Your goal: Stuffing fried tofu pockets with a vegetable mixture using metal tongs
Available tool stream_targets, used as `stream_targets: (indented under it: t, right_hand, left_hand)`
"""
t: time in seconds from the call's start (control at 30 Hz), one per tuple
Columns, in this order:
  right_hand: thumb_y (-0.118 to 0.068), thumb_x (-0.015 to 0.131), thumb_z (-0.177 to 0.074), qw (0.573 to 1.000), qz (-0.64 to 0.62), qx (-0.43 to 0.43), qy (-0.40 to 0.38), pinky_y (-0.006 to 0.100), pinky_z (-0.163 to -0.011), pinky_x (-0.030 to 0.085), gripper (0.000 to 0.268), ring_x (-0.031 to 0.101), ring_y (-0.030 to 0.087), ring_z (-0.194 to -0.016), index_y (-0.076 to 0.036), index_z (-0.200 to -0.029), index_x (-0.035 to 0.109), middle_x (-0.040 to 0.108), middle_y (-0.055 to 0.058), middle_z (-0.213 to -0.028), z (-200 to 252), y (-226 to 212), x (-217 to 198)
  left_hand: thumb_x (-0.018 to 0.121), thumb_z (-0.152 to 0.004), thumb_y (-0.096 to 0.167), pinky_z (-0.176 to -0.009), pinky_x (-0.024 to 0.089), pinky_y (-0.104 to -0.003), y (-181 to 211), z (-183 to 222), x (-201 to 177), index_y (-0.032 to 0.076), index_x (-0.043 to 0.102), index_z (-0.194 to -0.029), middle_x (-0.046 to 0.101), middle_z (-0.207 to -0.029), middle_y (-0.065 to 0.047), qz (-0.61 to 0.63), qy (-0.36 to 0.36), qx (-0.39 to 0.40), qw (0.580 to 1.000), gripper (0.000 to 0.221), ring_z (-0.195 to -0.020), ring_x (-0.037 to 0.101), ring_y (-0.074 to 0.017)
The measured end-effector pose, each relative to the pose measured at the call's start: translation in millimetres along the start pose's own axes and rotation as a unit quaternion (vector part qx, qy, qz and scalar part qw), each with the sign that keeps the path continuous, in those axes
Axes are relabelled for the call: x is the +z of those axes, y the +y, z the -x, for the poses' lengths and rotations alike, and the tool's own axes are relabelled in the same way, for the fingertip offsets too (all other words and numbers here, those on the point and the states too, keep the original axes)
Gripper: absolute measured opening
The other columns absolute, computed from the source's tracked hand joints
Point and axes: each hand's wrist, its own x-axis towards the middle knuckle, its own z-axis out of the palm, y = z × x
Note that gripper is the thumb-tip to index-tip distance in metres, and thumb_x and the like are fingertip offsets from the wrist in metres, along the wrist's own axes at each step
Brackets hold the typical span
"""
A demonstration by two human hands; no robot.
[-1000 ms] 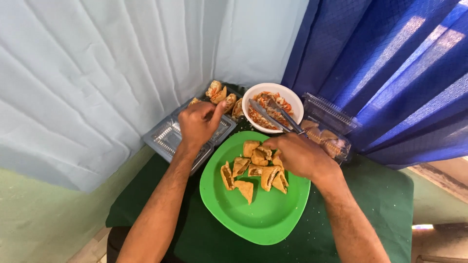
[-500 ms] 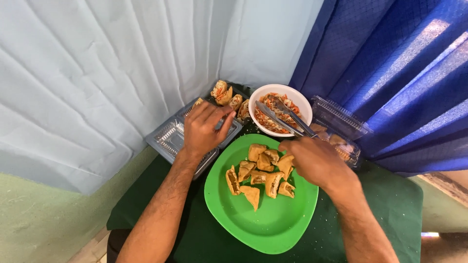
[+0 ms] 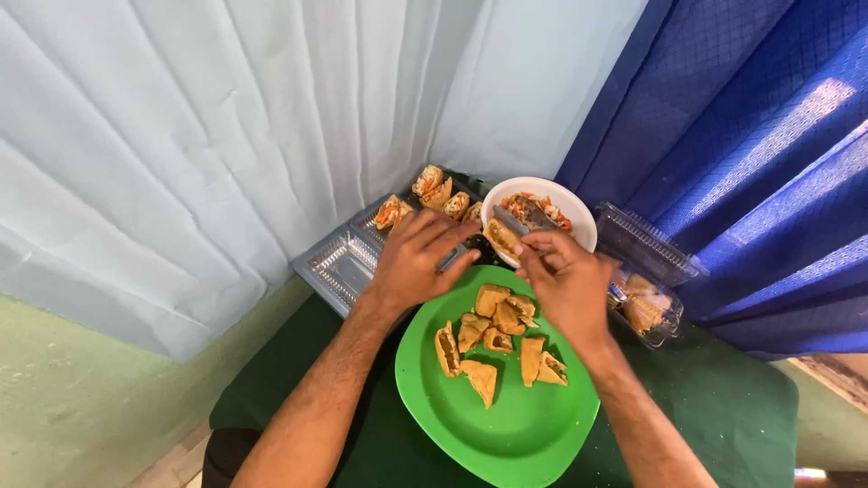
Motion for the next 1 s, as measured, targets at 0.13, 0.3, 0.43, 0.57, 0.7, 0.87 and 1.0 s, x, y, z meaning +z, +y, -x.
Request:
stream_targets:
  t: [0.13,0.3,0.43,0.57,0.7,0.87,1.0]
  right_hand:
    - [0.000,0.075,-0.089,0.997,-0.078,0.008,-0.008,0.035,-0.061,0.066,0.013,0.077,0.024,-0.067,0.003,-0.102,0.073,0.078,0.022,-0.093,1,1,10]
    - [-0.002,0.075,-0.090,0.990,-0.136,0.039,-0.027,0.038,-0.066,0.067,0.014,0.078,0.028,-0.072,0.006,-0.102,0.073,0.076,0.024,-0.089,4,-1,17]
    - [0.001,0.073,-0.092,0.984,-0.166,0.037,-0.046,0.041,-0.072,0.067,0.016,0.078,0.028,-0.079,0.005,-0.107,0.073,0.076,0.023,-0.094,5,-9,21]
    - [0.000,0.071,-0.093,0.979,-0.192,0.034,-0.066,0.041,-0.077,0.067,0.021,0.077,0.026,-0.086,0.006,-0.114,0.071,0.076,0.022,-0.099,7,-17,19]
    - [0.000,0.073,-0.091,0.985,-0.158,0.037,-0.063,0.034,-0.072,0.067,0.024,0.076,0.023,-0.089,0.001,-0.114,0.073,0.077,0.019,-0.101,2,-12,12]
    - [-0.004,0.077,-0.087,0.989,-0.067,-0.006,-0.133,0.044,-0.078,0.064,0.054,0.071,0.041,-0.106,-0.001,-0.138,0.061,0.068,0.029,-0.122,0,-20,0]
    - [-0.009,0.082,-0.084,0.978,-0.016,-0.058,-0.199,0.046,-0.078,0.060,0.078,0.066,0.040,-0.110,-0.006,-0.154,0.048,0.065,0.031,-0.124,3,-49,-5]
  left_hand:
    - [0.082,-0.091,0.026,-0.079,0.054,-0.045,6,-2,-3,0.006,0.067,-0.137,0.074,-0.099,-0.017,0.017,-0.030,-0.009,0.999,0.052,-0.098,0.068,-0.0346]
    - [0.088,-0.084,0.030,-0.080,0.054,-0.048,13,-4,-4,0.007,0.068,-0.133,0.075,-0.107,-0.018,0.041,-0.061,-0.031,0.997,0.058,-0.101,0.068,-0.0356]
    - [0.090,-0.081,0.024,-0.082,0.056,-0.046,13,3,4,0.010,0.070,-0.129,0.075,-0.108,-0.014,0.036,-0.081,-0.045,0.995,0.054,-0.101,0.070,-0.0329]
    - [0.085,-0.085,0.012,-0.077,0.060,-0.044,11,8,12,0.007,0.075,-0.119,0.076,-0.104,-0.014,0.043,-0.067,-0.050,0.996,0.035,-0.093,0.072,-0.0344]
    - [0.087,-0.083,0.015,-0.076,0.061,-0.044,1,10,12,0.013,0.077,-0.118,0.077,-0.106,-0.011,0.074,-0.024,-0.099,0.992,0.036,-0.092,0.073,-0.0316]
    - [0.094,-0.075,0.016,-0.069,0.059,-0.030,8,8,9,0.014,0.079,-0.111,0.081,-0.096,-0.006,0.174,0.069,-0.287,0.939,0.039,-0.073,0.071,-0.0177]
    - [0.095,-0.074,0.011,-0.067,0.058,-0.019,8,8,17,0.010,0.079,-0.105,0.081,-0.091,-0.009,0.273,0.103,-0.384,0.876,0.036,-0.071,0.068,-0.0077]
